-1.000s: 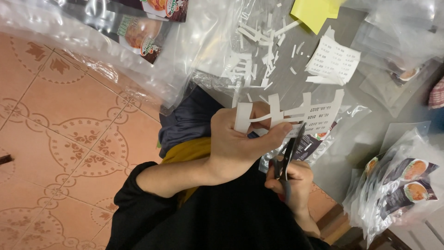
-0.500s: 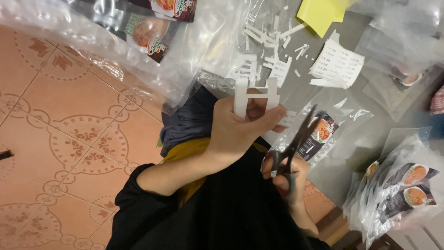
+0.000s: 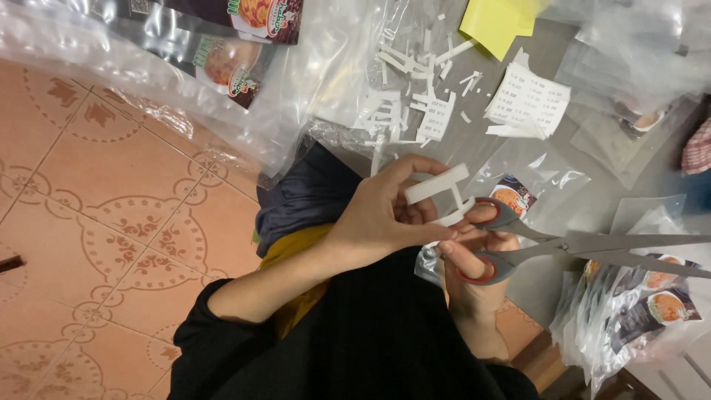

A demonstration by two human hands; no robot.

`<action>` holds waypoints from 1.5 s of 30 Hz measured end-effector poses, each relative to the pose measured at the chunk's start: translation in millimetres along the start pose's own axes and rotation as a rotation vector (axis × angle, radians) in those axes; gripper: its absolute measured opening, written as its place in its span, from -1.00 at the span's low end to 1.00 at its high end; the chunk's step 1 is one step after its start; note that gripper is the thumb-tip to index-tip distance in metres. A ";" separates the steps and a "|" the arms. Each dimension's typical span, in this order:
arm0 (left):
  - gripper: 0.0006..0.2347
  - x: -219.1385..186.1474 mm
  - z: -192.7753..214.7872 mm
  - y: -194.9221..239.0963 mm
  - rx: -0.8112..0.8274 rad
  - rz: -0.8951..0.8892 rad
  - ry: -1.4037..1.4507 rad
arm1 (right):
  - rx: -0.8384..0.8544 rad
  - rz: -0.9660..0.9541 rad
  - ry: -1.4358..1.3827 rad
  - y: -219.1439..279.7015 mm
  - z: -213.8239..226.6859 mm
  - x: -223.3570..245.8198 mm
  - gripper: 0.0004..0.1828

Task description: Cutting out individual labels from a printed sheet using scissors.

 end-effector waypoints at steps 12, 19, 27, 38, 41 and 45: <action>-0.94 20.3 -11.7 0.8 -0.123 -0.095 0.452 | 0.139 -0.018 0.198 14.0 26.9 -17.6 -0.33; -0.93 -18.6 0.5 10.4 -0.122 -0.183 0.459 | 0.490 -0.062 0.600 23.5 4.5 -6.8 0.16; -0.91 -20.7 -4.2 12.0 -0.103 -0.127 0.327 | 0.448 -0.074 0.649 20.6 -3.1 13.0 0.03; -0.90 -21.7 -2.9 14.8 -0.112 -0.201 0.361 | 0.474 -0.045 0.673 19.6 -4.6 8.6 0.04; -0.90 -24.5 -2.6 15.4 -0.105 -0.203 0.348 | 0.493 -0.033 0.664 17.8 -8.3 10.3 0.04; -0.90 -27.8 -3.0 16.2 -0.090 -0.211 0.324 | 0.462 -0.025 0.666 20.8 -1.9 8.2 0.05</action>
Point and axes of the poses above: each hand's wrist, its own y-axis away from the middle knuckle, its own z-axis out of the back of the hand, x = y × z, the point moved 7 cm from there along -y, towards the middle knuckle, and after that the axes turned 6 degrees about z, right-handed, at the moved point
